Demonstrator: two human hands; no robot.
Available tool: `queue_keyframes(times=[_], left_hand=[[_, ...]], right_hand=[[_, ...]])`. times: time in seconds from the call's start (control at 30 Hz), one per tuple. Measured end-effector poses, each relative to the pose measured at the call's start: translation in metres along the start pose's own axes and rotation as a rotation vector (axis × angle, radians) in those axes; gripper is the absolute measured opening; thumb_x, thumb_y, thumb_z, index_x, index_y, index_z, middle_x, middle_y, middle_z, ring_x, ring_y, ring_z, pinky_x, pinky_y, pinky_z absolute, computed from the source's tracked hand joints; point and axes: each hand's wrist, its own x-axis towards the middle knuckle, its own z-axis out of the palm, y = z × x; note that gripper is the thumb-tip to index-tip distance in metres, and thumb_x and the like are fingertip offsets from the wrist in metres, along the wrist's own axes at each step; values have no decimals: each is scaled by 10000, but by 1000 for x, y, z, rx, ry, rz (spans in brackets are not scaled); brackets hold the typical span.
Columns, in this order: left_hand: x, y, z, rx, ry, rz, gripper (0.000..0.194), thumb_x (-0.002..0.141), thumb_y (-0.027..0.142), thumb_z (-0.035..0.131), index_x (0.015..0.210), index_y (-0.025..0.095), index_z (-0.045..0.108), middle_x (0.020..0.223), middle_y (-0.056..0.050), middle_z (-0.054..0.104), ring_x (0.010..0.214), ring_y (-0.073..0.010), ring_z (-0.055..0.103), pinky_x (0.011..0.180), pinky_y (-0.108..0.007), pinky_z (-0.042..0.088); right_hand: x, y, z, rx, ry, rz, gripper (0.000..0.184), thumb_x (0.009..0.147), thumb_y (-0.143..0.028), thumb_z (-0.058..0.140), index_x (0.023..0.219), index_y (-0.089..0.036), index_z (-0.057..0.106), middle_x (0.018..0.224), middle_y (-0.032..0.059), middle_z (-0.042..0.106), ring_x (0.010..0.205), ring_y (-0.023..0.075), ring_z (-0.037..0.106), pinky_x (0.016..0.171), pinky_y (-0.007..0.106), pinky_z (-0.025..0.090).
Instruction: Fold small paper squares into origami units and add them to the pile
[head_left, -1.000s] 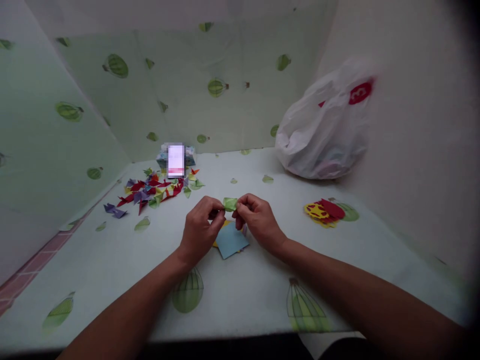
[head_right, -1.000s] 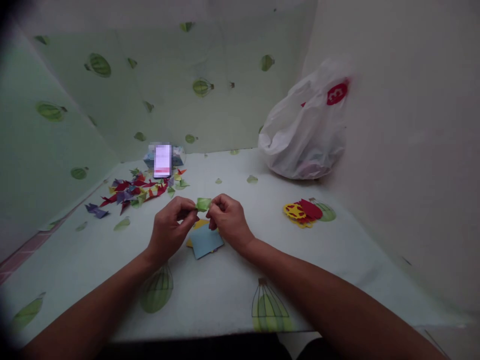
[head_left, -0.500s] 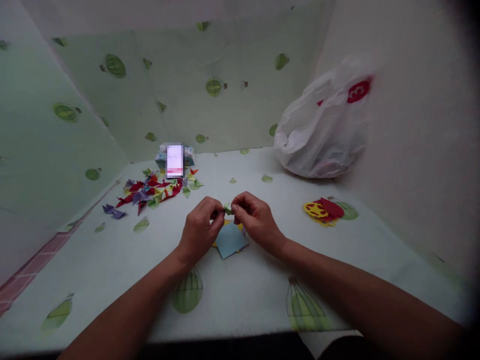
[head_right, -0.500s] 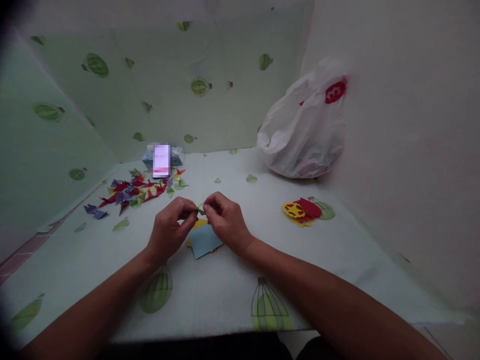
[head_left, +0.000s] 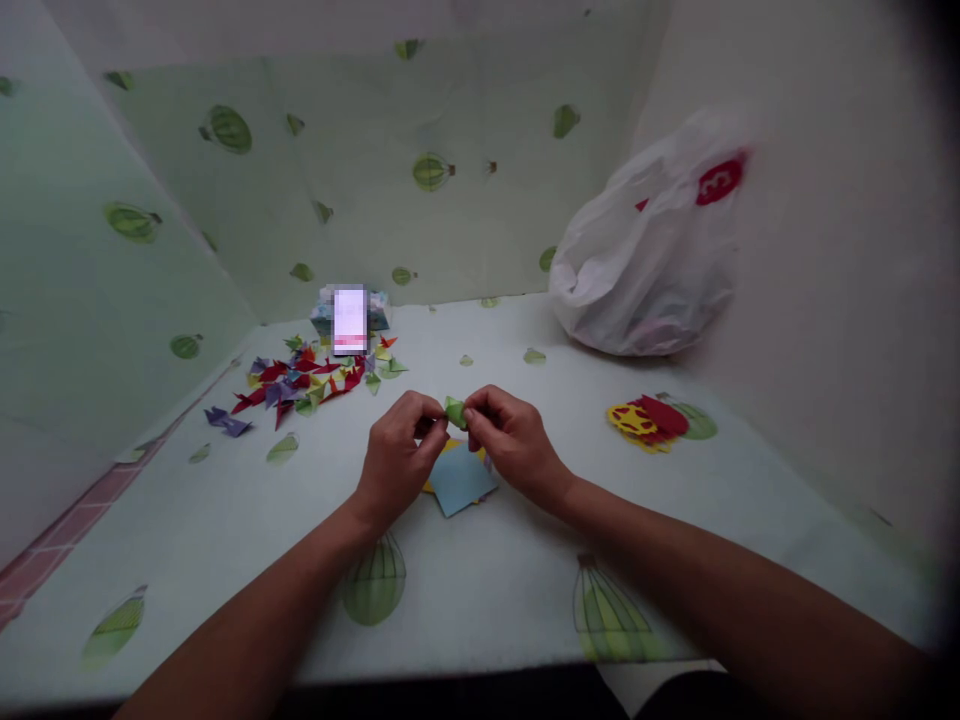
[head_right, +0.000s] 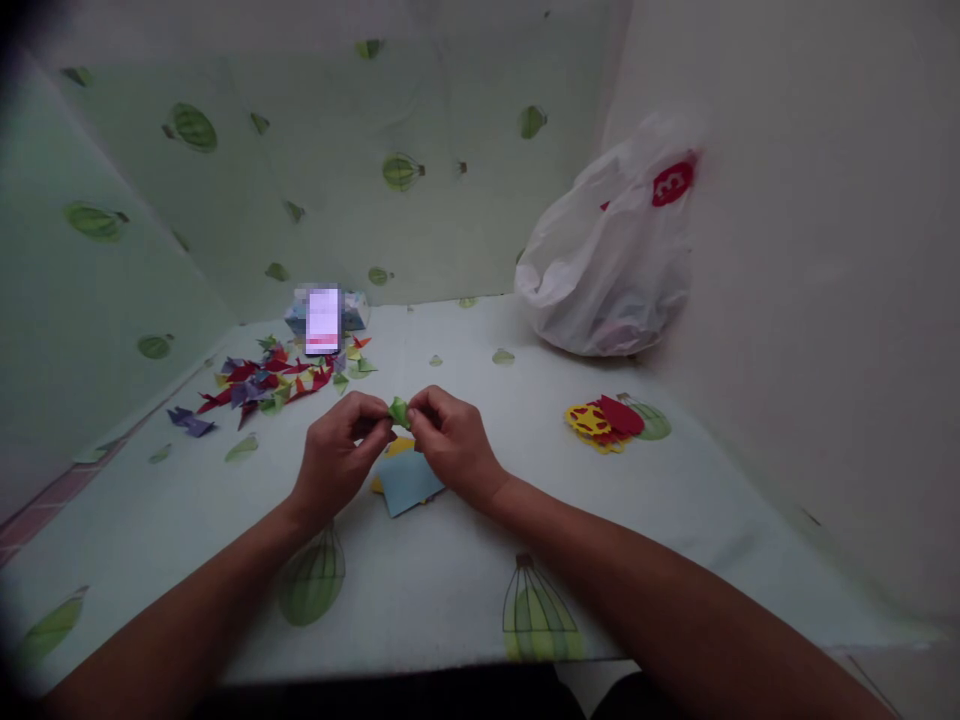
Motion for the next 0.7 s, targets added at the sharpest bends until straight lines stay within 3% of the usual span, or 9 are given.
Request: queue_keyframes(times=[0.23, 0.37, 0.53, 0.7], left_hand=[[-2, -1, 2, -40, -29, -9, 78, 863, 128, 586, 830, 198, 585, 836, -13, 610, 713, -126, 602, 651, -257, 520], [-2, -2, 2, -33, -44, -8, 79, 862, 126, 584, 829, 198, 584, 819, -12, 605, 700, -124, 602, 635, -250, 520], [0, -2, 0, -19, -3, -4, 78, 849, 123, 595, 822, 195, 589, 829, -14, 617, 713, -124, 613, 651, -255, 537], [1, -4, -1, -201, 30, -177, 56, 867, 207, 611, 836, 187, 569, 909, -24, 633, 660, -116, 680, 593, -242, 574]], right_hand=[[5, 6, 5, 189, 95, 143, 140, 775, -211, 592, 741, -220, 457, 546, -63, 557, 507, 113, 584, 517, 235, 442], [3, 6, 4, 132, 78, 42, 114, 767, -144, 544, 824, -227, 492, 582, -85, 507, 510, 98, 523, 522, 231, 415], [3, 4, -1, -68, -13, -86, 197, 809, -94, 464, 843, -195, 630, 685, -14, 601, 627, 124, 566, 610, 256, 443], [5, 3, -3, -188, -33, -185, 161, 805, -84, 537, 848, -188, 652, 820, 27, 643, 740, 145, 594, 675, 266, 448]])
